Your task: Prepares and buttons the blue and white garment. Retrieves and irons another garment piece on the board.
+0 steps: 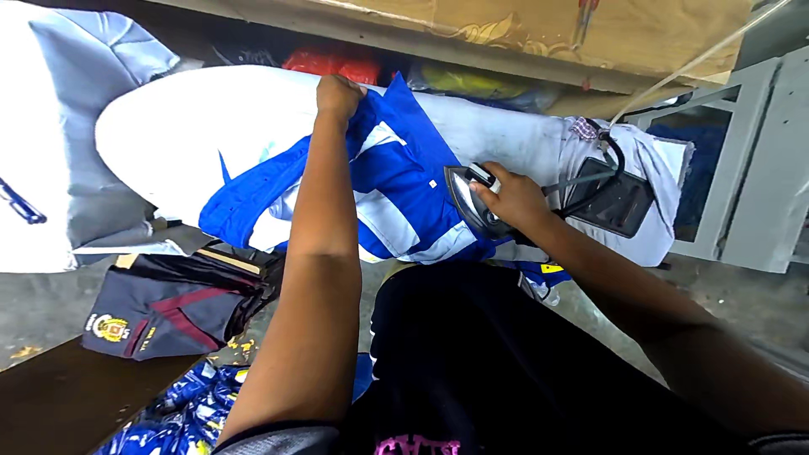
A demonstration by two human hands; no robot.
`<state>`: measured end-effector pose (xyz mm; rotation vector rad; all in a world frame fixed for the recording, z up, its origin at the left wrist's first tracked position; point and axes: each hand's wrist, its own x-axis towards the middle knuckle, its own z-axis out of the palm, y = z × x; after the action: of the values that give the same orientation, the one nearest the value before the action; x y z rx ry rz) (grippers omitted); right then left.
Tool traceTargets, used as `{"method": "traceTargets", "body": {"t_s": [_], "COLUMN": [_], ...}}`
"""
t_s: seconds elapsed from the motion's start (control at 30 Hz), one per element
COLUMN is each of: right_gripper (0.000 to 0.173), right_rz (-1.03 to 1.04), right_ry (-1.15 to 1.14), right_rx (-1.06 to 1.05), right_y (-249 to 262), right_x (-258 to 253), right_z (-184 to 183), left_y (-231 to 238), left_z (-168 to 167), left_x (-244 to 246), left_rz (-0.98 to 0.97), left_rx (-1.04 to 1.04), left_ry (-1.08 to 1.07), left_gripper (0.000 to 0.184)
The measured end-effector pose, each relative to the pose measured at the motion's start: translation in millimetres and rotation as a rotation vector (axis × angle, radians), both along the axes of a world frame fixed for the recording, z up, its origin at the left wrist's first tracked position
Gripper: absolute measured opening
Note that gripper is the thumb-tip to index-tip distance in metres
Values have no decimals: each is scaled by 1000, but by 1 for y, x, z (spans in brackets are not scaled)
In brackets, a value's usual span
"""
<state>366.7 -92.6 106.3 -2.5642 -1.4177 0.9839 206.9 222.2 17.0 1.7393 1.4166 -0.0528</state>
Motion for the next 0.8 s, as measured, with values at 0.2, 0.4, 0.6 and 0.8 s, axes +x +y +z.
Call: {"method": "traceTargets", "body": {"t_s": [0.2, 0.4, 0.6, 0.8], "right_gripper": [56, 57, 56, 55], "right_rz": [31, -3, -14, -62], "right_ry": [0, 17, 59, 47], "right_rx": [69, -2, 74, 157], "right_y": [-22, 34, 146, 205], "right_x": [6, 1, -8, -7], "right_z": [-4, 5, 9, 4], "left_y": [-4, -2, -3, -8], "left_z": [0, 1, -1, 2], "left_x": [-3, -2, 0, 1], "left_rz": [15, 22, 40, 48], "left_rx": [14, -9, 3, 17], "left_ry": [-39, -36, -17, -8], "left_gripper": [34, 33, 36, 35]}}
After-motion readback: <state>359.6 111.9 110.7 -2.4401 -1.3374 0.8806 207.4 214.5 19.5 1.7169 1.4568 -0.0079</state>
